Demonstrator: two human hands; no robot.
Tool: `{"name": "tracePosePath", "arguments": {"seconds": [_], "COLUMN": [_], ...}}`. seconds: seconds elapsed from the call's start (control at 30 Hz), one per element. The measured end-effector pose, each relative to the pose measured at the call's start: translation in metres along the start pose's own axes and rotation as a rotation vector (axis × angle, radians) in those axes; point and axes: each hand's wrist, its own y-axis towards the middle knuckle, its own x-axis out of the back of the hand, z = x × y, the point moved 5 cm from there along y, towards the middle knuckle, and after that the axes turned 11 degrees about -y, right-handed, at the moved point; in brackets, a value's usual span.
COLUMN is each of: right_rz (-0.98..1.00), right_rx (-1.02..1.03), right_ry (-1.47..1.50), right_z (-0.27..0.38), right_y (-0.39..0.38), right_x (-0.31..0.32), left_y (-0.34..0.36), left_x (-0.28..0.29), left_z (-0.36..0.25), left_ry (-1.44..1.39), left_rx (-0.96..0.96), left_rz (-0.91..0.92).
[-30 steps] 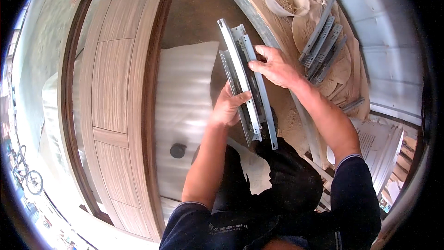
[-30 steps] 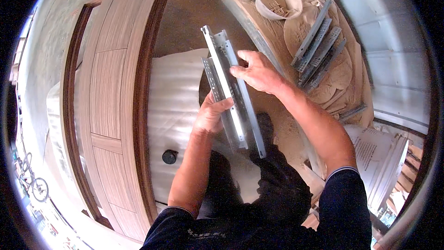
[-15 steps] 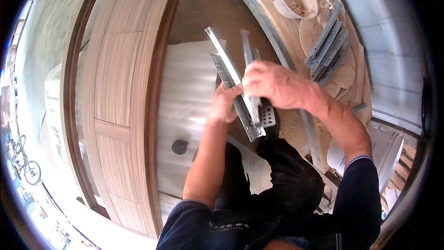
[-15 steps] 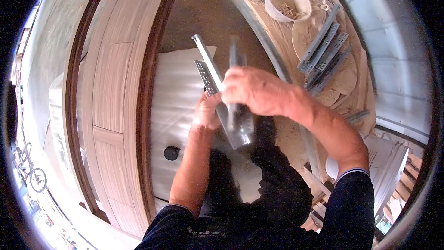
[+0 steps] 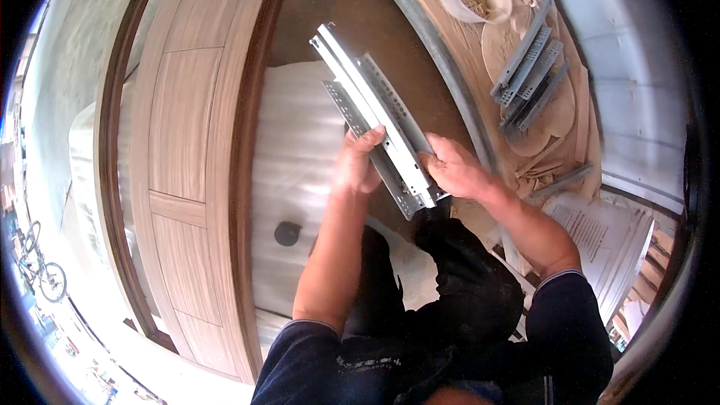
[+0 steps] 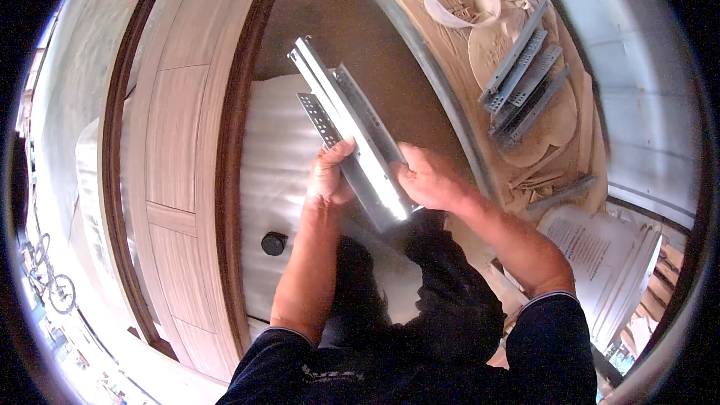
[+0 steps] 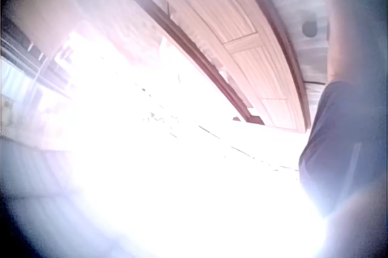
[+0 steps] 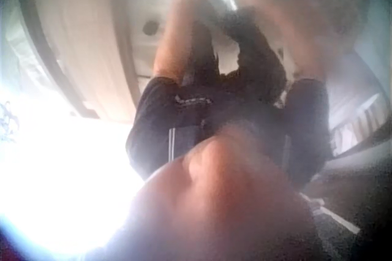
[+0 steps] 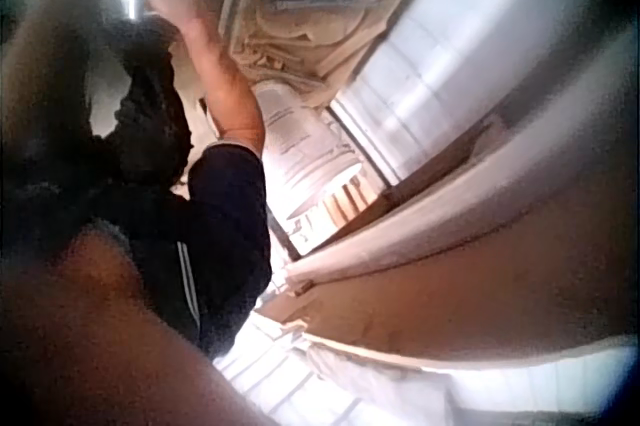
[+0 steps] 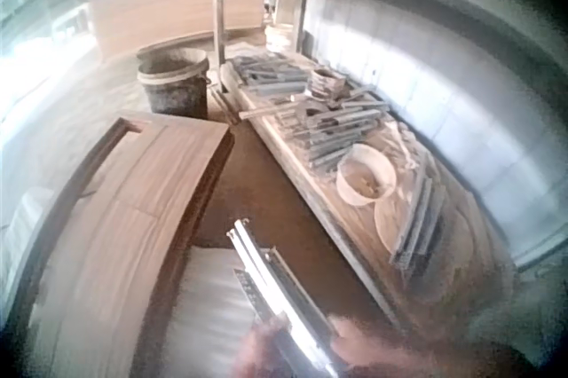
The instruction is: The person picks up several metal drawer slides, carries them across a workshop to a wooden cabinet, and uses a square to align a slide before securing it with a power drill.
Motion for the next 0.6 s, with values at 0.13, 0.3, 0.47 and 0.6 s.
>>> {"name": "tracePosePath", "arguments": {"seconds": [0.13,0.3,0.47,0.6], "right_rz": [-0.193,-0.331,-0.219,-0.171], "right_rx": [0.155,0.109,0.179,0.127], "right_ry": [0.002,-0.138,0.312,0.359], "right_z": [0.012,0.006,0.007,0.0], "right_y": [-0.008,-0.014,-0.008,-0.009], "right_x": [0.005,0.003,0.002,-0.004], "left_y": [0.001,0.003,0.009,0.011], "left_x": [-0.003,-0.001,0.005,0.0], "left_z": [0.002,0.005,0.003,-0.001], "left_ry": [0.037,0.092,0.118,0.156], "left_rx": [-0.027,-0.025,-0.071,-0.101], "left_rz": [-0.006,-0.042,-0.04,-0.057]}}
